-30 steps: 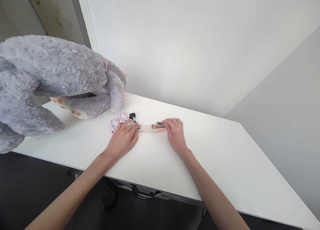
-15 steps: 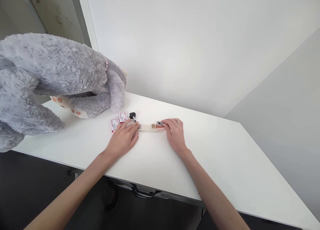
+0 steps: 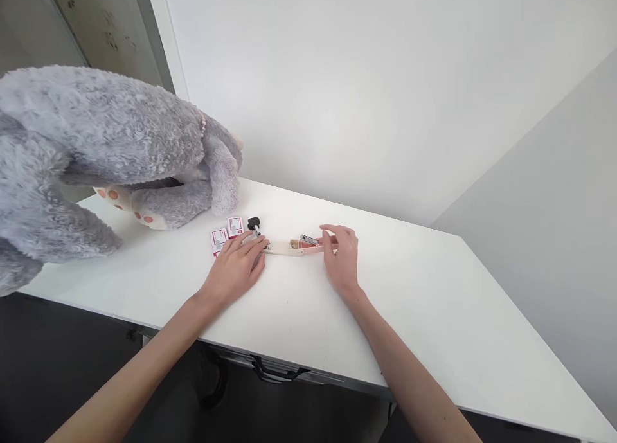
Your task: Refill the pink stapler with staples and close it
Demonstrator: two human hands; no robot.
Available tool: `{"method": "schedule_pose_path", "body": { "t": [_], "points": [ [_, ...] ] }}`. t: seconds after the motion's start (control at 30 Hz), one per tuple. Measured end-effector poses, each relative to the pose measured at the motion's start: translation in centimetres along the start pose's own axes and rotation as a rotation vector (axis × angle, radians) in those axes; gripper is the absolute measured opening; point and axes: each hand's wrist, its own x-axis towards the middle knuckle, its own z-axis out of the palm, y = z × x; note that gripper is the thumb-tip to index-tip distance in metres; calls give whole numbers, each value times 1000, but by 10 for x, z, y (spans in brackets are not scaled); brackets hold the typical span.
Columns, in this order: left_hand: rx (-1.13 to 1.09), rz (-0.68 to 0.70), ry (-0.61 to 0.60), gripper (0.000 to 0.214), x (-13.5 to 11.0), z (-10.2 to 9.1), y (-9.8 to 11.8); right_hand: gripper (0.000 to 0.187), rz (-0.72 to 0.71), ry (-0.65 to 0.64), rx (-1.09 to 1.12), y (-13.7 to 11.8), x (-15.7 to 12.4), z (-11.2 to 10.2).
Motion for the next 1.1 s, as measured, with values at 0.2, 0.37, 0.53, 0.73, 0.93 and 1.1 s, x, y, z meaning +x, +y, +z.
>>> {"method": "schedule_pose_path", "body": {
  "t": [0.2, 0.37, 0.53, 0.73, 0.93, 1.1],
  "points": [
    [-31, -7, 12, 40, 0, 1, -1, 34, 405, -17, 381, 14, 5, 3],
    [-31, 8, 22, 39, 0, 1, -1, 37, 483, -51, 718, 13, 7, 7],
    [-59, 9, 27, 40, -1, 0, -1, 43, 380, -106, 790, 2, 6, 7],
    [-61, 32, 6, 39, 0, -3, 2, 44, 275, -202, 679, -14, 0, 7],
    [-84, 56, -29, 38, 0, -5, 3, 37, 159, -248, 524, -23, -5, 7],
    [-82, 70, -54, 39, 0, -6, 3, 34, 151, -260, 529, -27, -5, 5]
  ]
}}
